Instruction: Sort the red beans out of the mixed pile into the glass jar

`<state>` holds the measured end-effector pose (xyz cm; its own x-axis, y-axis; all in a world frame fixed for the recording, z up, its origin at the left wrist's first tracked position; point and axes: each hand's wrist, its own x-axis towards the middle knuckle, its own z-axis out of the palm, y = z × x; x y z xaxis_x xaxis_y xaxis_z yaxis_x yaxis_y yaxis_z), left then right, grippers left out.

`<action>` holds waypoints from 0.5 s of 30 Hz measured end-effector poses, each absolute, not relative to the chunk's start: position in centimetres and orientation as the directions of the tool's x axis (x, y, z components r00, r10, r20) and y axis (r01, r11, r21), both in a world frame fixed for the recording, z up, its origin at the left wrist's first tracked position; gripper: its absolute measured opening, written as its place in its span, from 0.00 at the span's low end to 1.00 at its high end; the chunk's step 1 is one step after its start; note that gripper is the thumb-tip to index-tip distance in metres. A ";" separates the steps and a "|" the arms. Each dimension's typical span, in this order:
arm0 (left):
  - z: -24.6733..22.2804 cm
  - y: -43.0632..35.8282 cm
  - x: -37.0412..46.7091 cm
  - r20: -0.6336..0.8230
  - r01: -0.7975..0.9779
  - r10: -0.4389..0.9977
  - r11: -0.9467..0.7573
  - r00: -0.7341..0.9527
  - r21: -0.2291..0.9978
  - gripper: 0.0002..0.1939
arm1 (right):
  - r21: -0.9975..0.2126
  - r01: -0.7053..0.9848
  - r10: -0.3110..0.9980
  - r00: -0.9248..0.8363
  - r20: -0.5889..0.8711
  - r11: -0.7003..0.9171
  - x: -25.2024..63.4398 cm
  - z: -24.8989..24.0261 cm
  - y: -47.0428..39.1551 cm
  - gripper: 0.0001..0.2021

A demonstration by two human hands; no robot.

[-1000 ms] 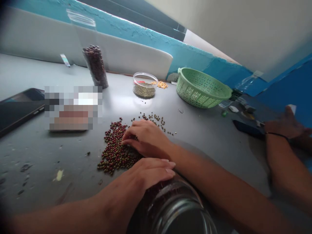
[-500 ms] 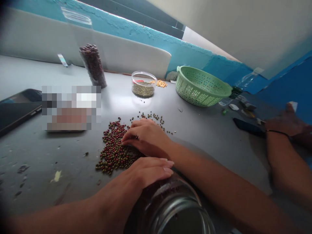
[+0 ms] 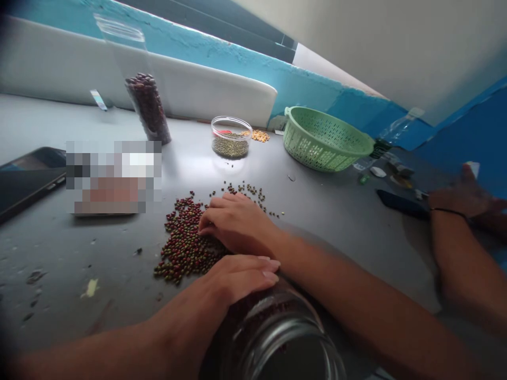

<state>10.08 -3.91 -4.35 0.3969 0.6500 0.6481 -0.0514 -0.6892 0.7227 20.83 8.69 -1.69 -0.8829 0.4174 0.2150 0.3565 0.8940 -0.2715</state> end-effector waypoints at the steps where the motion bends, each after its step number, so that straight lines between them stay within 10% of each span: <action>1: -4.3 -3.9 10.1 0.646 -0.046 0.653 -0.688 0.396 0.724 0.35 | -0.265 0.362 0.418 -0.886 0.202 0.894 20.7 -1.8 8.7 0.06; 6: -4.2 -4.1 10.0 0.648 -0.046 0.652 -0.690 0.393 0.722 0.34 | -0.284 0.339 0.410 -0.879 0.243 0.897 20.9 -0.6 8.9 0.05; 12: -4.3 -3.4 9.6 0.553 -0.061 0.686 -0.601 0.473 0.797 0.38 | -0.770 0.103 0.550 -0.759 0.349 0.630 26.5 7.7 6.2 0.07; 15: -3.4 -3.7 8.7 0.480 -0.017 0.726 -0.543 0.492 0.840 0.43 | -0.670 0.190 0.543 -0.755 0.367 0.718 29.4 10.2 4.0 0.16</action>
<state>8.73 -3.71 -3.35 0.4924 0.7263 0.4797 -0.0167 -0.5431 0.8395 29.36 4.01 10.24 -0.7552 0.5428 0.3674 0.1900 0.7177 -0.6699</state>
